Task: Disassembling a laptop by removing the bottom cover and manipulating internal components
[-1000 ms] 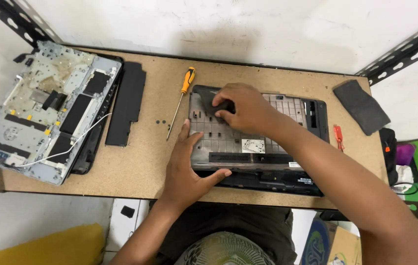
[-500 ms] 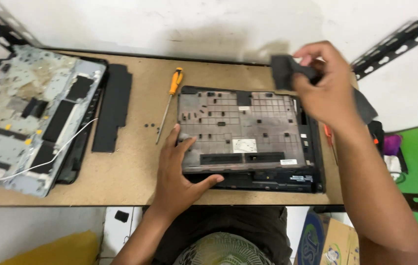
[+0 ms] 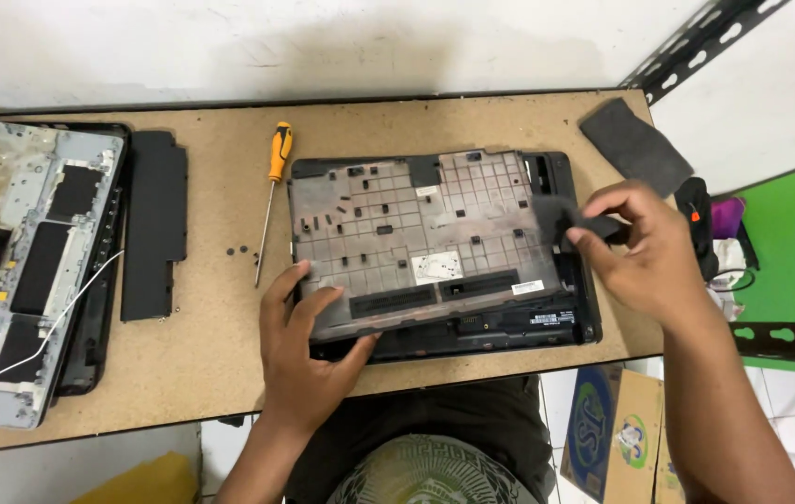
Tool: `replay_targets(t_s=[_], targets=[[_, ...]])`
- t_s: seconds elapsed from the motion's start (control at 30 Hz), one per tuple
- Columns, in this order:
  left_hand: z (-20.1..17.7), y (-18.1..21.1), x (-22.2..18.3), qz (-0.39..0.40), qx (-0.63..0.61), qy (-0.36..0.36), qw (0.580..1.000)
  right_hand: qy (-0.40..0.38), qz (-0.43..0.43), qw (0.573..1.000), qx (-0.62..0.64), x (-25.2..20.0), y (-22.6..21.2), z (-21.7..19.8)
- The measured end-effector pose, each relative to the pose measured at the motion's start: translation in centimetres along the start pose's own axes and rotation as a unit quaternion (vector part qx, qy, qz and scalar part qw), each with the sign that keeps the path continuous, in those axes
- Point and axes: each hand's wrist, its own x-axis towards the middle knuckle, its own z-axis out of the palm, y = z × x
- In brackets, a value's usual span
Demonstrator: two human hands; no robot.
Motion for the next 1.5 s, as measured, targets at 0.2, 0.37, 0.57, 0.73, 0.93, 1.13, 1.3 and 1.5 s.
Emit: replay_targets(t_s=[0.2, 0.37, 0.57, 0.73, 0.93, 1.13, 1.3, 1.5], targets=[[0.1, 0.4, 0.3, 0.009, 0.018, 0.007, 1.000, -0.059, -0.010, 0.996, 0.066, 0.0, -1.9, 0.6], [0.2, 0.4, 0.3, 0.023, 0.043, 0.017, 0.999, -0.106, -0.057, 0.992, 0.043, -0.4, -3.7, 1.7], [0.4, 0.3, 0.1, 0.010, 0.055, 0.024, 0.998, -0.187, -0.045, 0.981, -0.025, -0.8, -5.3, 2.4], [0.4, 0.4, 0.1, 0.004, 0.062, 0.020, 0.998, -0.188, -0.099, 0.977, 0.028, -0.6, -6.7, 3.8], [0.4, 0.5, 0.2, 0.003, 0.067, 0.020, 0.998, -0.229, -0.142, 0.962, 0.035, 0.4, -9.7, 5.7], [0.2, 0.5, 0.2, 0.012, 0.072, 0.026, 0.997, -0.308, -0.116, 0.944, 0.019, 0.9, -12.2, 8.7], [0.3, 0.1, -0.1, 0.007, 0.083, 0.011, 0.996, -0.306, -0.163, 0.936, 0.058, 1.1, -14.6, 10.5], [1.3, -2.6, -1.1, 0.014, 0.006, 0.056, 0.998, -0.209, -0.207, 0.944, 0.151, 1.0, -15.3, 15.0]])
